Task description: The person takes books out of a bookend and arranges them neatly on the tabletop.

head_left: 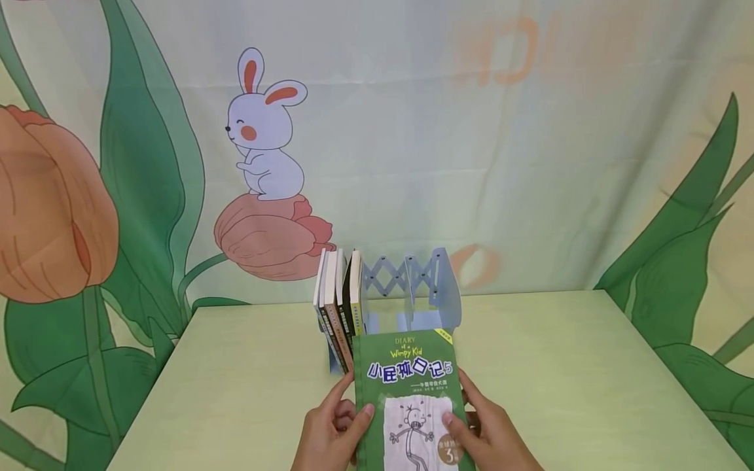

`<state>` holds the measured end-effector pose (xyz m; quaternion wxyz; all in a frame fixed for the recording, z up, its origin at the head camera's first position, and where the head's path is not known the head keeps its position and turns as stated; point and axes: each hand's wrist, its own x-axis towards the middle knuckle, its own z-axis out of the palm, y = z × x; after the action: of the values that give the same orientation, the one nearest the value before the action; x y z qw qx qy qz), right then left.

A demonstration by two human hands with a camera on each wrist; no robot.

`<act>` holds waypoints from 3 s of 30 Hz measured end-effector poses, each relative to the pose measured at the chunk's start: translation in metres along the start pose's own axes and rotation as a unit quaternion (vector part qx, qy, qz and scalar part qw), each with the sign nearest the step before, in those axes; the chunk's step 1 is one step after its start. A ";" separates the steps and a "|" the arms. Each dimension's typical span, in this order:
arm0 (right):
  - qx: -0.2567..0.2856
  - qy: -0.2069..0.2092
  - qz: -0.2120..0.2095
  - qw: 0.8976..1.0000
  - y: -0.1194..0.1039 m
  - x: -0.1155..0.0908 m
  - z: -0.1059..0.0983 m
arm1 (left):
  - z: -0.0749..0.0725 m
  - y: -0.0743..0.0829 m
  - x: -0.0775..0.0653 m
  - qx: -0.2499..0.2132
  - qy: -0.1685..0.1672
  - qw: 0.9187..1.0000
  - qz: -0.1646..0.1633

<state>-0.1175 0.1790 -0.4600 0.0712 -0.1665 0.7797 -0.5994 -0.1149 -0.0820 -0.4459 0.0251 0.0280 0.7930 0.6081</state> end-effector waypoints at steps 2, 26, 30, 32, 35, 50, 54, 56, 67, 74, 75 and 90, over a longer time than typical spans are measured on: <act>-0.002 -0.004 0.013 1.000 0.001 0.000 0.000 | 0.000 -0.003 0.000 0.005 0.000 1.000 0.001; -0.081 -0.068 0.074 0.992 0.021 -0.001 -0.001 | 0.000 -0.026 0.002 0.057 -0.066 0.996 -0.018; -0.089 -0.078 0.074 0.990 0.024 -0.004 -0.001 | 0.000 -0.030 0.002 0.065 -0.082 0.994 -0.022; -0.084 -0.084 0.073 0.990 0.026 -0.004 -0.001 | 0.000 -0.032 0.002 0.067 -0.092 0.993 -0.024; -0.083 -0.094 0.074 0.989 0.029 -0.005 -0.001 | 0.000 -0.035 0.002 0.069 -0.110 0.991 -0.023; -0.096 -0.121 0.074 0.985 0.045 -0.006 -0.001 | -0.001 -0.050 0.006 0.090 -0.166 0.981 -0.038; -0.104 -0.124 0.068 0.985 0.048 -0.006 -0.001 | -0.001 -0.054 0.005 0.102 -0.168 0.980 -0.031; -0.101 -0.126 0.075 0.984 0.049 -0.006 0.000 | -0.001 -0.055 0.006 0.109 -0.170 0.979 -0.029; -0.125 -0.137 0.076 0.980 0.055 -0.006 -0.001 | -0.001 -0.063 0.010 0.126 -0.190 0.972 -0.051; -0.156 -0.135 0.093 0.974 0.057 -0.006 0.000 | -0.001 -0.065 0.011 0.138 -0.191 0.970 -0.060; -0.161 -0.135 0.093 0.973 0.058 -0.006 0.000 | -0.001 -0.066 0.011 0.141 -0.190 0.970 -0.059; -0.144 -0.143 0.107 0.973 0.059 -0.004 0.001 | 0.000 -0.071 0.015 0.165 -0.191 0.967 -0.041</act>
<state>-0.1241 0.1926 -0.5176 0.2210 -0.1747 0.8529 -0.4396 -0.1304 -0.0994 -0.5143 0.1963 0.1149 0.8630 0.4511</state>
